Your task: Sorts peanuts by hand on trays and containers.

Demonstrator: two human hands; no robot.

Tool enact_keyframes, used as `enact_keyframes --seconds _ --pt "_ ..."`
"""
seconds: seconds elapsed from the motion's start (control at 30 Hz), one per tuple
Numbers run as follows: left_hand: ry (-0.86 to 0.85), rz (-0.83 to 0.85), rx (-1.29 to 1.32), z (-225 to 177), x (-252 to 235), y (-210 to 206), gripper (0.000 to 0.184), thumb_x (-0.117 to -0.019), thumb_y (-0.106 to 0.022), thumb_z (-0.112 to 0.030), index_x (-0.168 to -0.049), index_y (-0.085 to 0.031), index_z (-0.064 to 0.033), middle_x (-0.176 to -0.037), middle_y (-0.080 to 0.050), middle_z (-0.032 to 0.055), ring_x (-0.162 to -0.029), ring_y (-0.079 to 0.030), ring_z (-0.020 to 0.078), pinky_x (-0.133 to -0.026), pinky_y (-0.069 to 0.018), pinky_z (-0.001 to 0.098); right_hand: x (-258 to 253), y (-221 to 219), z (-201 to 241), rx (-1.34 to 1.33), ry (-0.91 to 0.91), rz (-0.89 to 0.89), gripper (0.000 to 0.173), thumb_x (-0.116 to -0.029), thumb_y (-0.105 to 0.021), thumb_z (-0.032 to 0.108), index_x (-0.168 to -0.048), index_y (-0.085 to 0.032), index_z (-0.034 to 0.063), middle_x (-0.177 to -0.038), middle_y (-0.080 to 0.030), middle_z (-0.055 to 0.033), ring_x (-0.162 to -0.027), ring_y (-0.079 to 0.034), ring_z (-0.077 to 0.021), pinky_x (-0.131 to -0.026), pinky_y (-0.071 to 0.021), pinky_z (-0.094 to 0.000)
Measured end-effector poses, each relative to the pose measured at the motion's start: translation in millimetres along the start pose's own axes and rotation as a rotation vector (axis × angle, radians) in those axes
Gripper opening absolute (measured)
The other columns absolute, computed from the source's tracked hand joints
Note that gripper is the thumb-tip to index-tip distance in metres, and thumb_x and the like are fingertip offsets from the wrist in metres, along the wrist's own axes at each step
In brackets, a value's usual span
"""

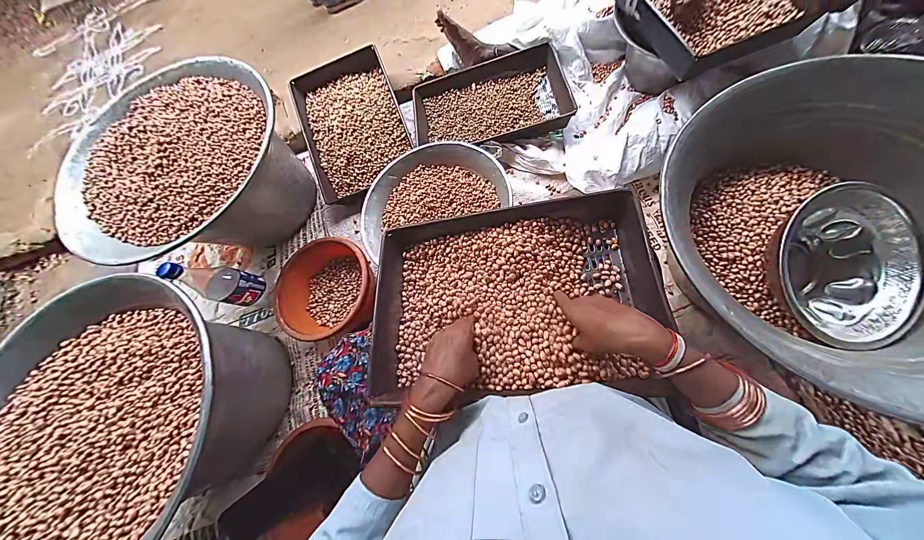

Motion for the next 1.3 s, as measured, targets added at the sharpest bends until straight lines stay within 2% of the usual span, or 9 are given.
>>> enact_keyframes --seconds 0.07,0.13,0.27,0.4,0.63,0.73,0.93,1.13,1.3 --pt "-0.129 -0.042 0.247 -6 -4 -7 0.057 -0.0887 -0.07 -0.011 -0.14 -0.053 0.0053 -0.128 -0.066 0.0231 -0.122 -0.064 0.0343 -0.106 -0.0471 0.0518 -2 -1 18 -0.074 0.106 -0.042 0.068 -0.089 -0.072 0.007 -0.147 -0.038 -0.0035 -0.117 -0.063 -0.0276 -0.112 -0.063 -0.044 -0.094 -0.0483 -0.0596" --pt "-0.255 -0.07 0.715 -8 -7 -13 0.061 -0.082 -0.073 -0.003 -0.138 -0.05 0.0084 -0.121 -0.066 0.0146 -0.11 -0.065 0.0127 -0.1 -0.0521 0.0303 -1 6 27 -0.2 0.233 -0.088 0.065 -0.0927 -0.071 0.008 -0.148 -0.04 -0.0008 -0.124 -0.062 -0.0276 -0.116 -0.062 -0.0423 -0.097 -0.0473 -0.0594" --pt "-0.236 -0.103 1.352 -6 1 -2 0.045 -0.0866 -0.055 0.014 -0.131 -0.048 0.0059 -0.104 -0.064 0.0038 -0.087 -0.067 0.0045 -0.078 -0.0591 0.0241 2 33 5 -0.378 0.478 -0.468 0.042 -0.093 -0.074 0.008 -0.133 -0.063 0.0137 -0.113 -0.073 -0.0069 -0.079 -0.071 -0.0159 -0.069 -0.0602 -0.037" --pt "-0.321 -0.258 1.11 20 1 18 0.042 -0.0918 -0.054 0.007 -0.134 -0.053 0.0035 -0.11 -0.066 0.0056 -0.087 -0.068 0.004 -0.077 -0.0588 0.022 -9 63 -34 0.065 0.186 -0.73 0.008 -0.0937 -0.072 0.008 -0.098 -0.078 0.0081 -0.089 -0.074 -0.0149 -0.084 -0.071 -0.0372 -0.072 -0.0526 -0.0591" --pt "-0.196 -0.567 0.788 81 19 37 0.033 -0.1017 -0.057 -0.009 -0.134 -0.062 -0.0095 -0.129 -0.067 0.0069 -0.089 -0.072 0.0121 -0.078 -0.0614 0.0317 -39 59 -52 0.351 0.045 -0.593 0.007 -0.0929 -0.07 0.008 -0.088 -0.074 0.0034 -0.082 -0.071 -0.0188 -0.08 -0.07 -0.0412 -0.065 -0.0498 -0.0581" --pt "-0.122 -0.673 0.654 99 27 37 0.032 -0.1007 -0.061 -0.013 -0.132 -0.064 -0.01 -0.125 -0.069 0.0092 -0.094 -0.072 0.019 -0.083 -0.0603 0.0425 -39 58 -50 0.383 0.01 -0.549 0.007 -0.0928 -0.07 0.01 -0.089 -0.073 0.0042 -0.082 -0.071 -0.0182 -0.08 -0.07 -0.041 -0.064 -0.0491 -0.0578" --pt "-0.182 -0.693 0.506 76 18 24 0.013 -0.0966 -0.068 -0.007 -0.107 -0.075 -0.0064 -0.105 -0.074 0.0087 -0.091 -0.072 0.0175 -0.083 -0.0598 0.0387 -38 71 -28 0.518 -0.071 -0.322 0.012 -0.0942 -0.067 0.013 -0.091 -0.071 0.0016 -0.084 -0.069 -0.0184 -0.085 -0.069 -0.0402 -0.068 -0.049 -0.0567" --pt "-0.282 -0.722 0.339 34 -10 25 0.015 -0.0949 -0.065 -0.001 -0.103 -0.078 -0.0022 -0.1 -0.075 0.0157 -0.092 -0.074 0.0319 -0.086 -0.0588 0.0516 -10 111 51 0.032 0.616 -0.874 0.02 -0.0981 -0.068 0.024 -0.113 -0.072 0.0109 -0.089 -0.072 -0.0066 -0.074 -0.069 -0.0226 -0.067 -0.0564 -0.0463" --pt "-0.17 -0.486 0.26 12 -23 25 0.019 -0.0977 -0.064 -0.006 -0.113 -0.074 -0.0014 -0.111 -0.073 0.0189 -0.109 -0.069 0.0361 -0.097 -0.0535 0.0541 -3 104 58 0.094 0.654 -0.876 0.009 -0.0958 -0.067 0.014 -0.101 -0.075 0.0112 -0.086 -0.073 -0.0059 -0.074 -0.07 -0.0228 -0.066 -0.0557 -0.0473"
Point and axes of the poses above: each hand's wrist, its own x-axis away from the middle knuckle, its own y-axis out of the back of the hand, z = x × y, the point moved 2 cm from there along -x, towards the middle knuckle
